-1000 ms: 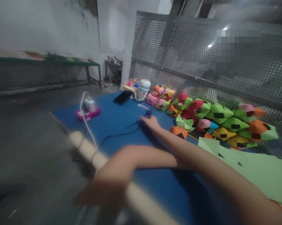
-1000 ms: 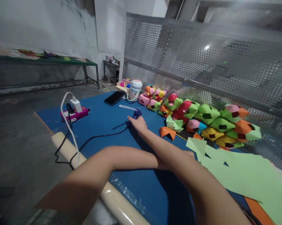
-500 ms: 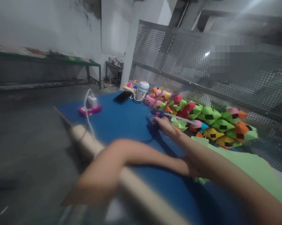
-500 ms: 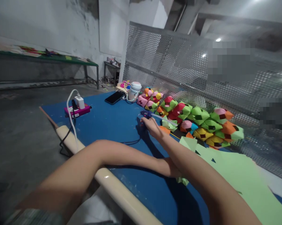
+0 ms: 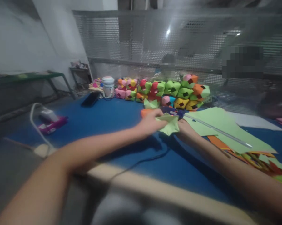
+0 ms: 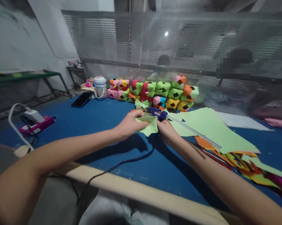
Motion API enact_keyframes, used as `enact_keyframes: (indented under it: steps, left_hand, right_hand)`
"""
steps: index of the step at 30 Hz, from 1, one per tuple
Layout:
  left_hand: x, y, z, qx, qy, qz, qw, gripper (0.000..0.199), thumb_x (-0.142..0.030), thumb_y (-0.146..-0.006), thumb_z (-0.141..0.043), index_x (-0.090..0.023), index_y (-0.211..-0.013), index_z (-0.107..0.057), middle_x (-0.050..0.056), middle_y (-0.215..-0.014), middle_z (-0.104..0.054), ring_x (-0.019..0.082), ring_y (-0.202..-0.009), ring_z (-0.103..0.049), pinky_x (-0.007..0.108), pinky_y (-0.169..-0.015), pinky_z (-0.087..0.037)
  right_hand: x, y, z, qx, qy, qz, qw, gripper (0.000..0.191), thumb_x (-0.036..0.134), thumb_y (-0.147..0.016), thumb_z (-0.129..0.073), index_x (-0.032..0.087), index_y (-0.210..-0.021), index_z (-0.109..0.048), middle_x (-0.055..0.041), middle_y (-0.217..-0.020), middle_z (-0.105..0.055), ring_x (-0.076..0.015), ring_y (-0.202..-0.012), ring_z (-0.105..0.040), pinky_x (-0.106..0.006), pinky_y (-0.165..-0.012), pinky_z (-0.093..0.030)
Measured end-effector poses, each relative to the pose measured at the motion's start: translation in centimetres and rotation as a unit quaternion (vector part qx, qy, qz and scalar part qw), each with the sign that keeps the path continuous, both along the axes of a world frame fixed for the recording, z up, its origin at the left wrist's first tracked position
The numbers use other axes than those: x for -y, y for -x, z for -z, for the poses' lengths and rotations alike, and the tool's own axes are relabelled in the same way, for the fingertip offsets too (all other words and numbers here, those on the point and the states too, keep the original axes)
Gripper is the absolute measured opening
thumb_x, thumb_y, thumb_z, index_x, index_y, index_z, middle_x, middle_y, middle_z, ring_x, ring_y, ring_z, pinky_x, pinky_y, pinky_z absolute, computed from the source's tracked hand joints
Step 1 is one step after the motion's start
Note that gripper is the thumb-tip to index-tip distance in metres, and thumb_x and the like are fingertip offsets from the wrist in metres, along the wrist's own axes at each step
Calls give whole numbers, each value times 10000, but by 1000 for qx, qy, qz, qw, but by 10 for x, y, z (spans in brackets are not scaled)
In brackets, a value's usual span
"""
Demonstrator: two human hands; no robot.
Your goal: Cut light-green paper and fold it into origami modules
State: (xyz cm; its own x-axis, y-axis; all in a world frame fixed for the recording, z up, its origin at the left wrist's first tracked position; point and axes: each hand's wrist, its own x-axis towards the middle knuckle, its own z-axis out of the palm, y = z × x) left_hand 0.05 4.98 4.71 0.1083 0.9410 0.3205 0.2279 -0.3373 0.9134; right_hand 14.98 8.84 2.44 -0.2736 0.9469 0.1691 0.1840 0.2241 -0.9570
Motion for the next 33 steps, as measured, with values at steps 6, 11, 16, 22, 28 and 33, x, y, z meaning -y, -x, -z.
enact_keyframes:
  steps: [6,11,16,22,28,33]
  left_hand:
    - [-48,-5,33,61,99,-89,989,142,-122,-587,-615,-153,-704,-540,-34,-623,-523,81,-542,-458,200,-513,-341]
    - [-49,-20,62,65,155,-70,983,125,-104,-592,-597,-151,-676,-517,-16,-574,-525,94,-498,-478,208,-473,-352]
    - [-29,-32,56,23,184,-12,983,116,-152,-624,-605,-160,-679,-504,-39,-568,-516,79,-488,-459,193,-460,-330]
    - [-26,-47,51,-51,151,43,986,104,-201,-666,-583,-162,-644,-490,-56,-582,-478,72,-521,-412,187,-475,-305]
    - [-28,-51,57,-28,181,51,982,84,-203,-681,-580,-164,-656,-511,-63,-581,-480,75,-520,-416,187,-476,-312]
    - [-22,-51,56,19,203,53,978,101,-226,-694,-624,-156,-691,-551,-55,-616,-522,71,-550,-449,178,-496,-339]
  right_hand:
    - [31,-47,14,-9,56,77,995,215,344,-656,-561,164,-757,-621,-19,-598,-606,-145,-571,-547,-257,-543,-410]
    - [40,-60,8,48,-6,123,991,186,353,-728,-540,183,-713,-614,-2,-578,-557,-145,-577,-501,-281,-588,-390]
    - [34,-56,8,51,-39,99,993,208,384,-780,-558,180,-748,-583,-7,-710,-579,-156,-674,-517,-288,-642,-398]
    - [30,-57,18,50,17,140,989,164,303,-689,-611,166,-780,-603,-5,-725,-606,-169,-678,-538,-296,-639,-432]
    - [31,-57,24,121,8,198,973,156,319,-710,-594,185,-787,-615,7,-700,-597,-164,-654,-538,-275,-601,-424]
    - [33,-57,28,122,-23,192,974,111,303,-737,-578,192,-742,-581,26,-651,-565,-140,-603,-508,-258,-573,-399]
